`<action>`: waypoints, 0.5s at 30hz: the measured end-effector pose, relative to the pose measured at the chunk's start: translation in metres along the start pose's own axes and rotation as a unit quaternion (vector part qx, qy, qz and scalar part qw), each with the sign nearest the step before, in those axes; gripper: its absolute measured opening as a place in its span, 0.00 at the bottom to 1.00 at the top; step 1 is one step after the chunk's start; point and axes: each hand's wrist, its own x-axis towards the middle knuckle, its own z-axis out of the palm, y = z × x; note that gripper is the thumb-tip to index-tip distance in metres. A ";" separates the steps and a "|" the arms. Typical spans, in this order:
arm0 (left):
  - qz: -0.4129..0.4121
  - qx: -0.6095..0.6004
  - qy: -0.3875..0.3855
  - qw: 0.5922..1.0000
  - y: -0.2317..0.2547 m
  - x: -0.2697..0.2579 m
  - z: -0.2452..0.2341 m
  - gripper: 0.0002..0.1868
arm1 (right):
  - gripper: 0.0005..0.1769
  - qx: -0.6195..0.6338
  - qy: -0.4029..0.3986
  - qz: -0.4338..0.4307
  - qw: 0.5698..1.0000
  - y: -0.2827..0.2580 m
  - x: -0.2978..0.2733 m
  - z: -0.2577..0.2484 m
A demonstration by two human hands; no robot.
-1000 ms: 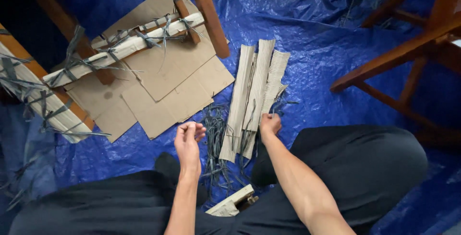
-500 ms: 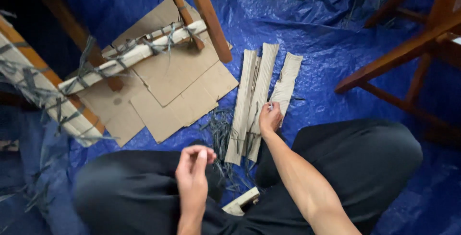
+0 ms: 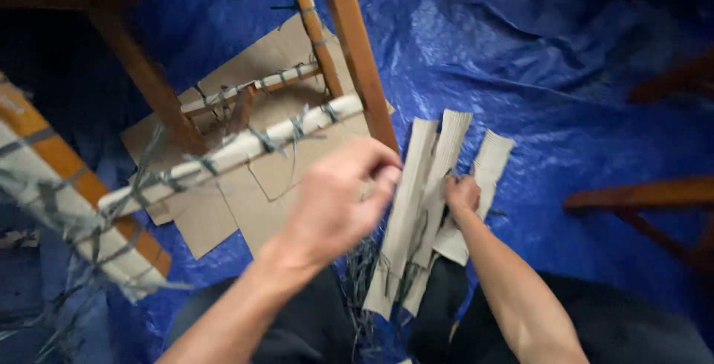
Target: Wrapping wooden chair legs and frame with cardboard and plastic strips for protection.
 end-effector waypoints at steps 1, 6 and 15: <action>-0.006 -0.001 0.001 1.000 -0.011 0.003 0.007 0.05 | 0.22 -0.004 -0.004 0.000 1.000 -0.003 0.001 0.001; -0.055 -0.027 -0.143 0.988 -0.042 0.031 0.024 0.04 | 0.12 0.002 0.053 -0.181 0.982 -0.030 0.015 -0.016; -0.044 0.036 -0.060 0.997 -0.037 0.011 0.009 0.04 | 0.11 0.114 0.181 -0.279 0.936 -0.135 0.062 -0.111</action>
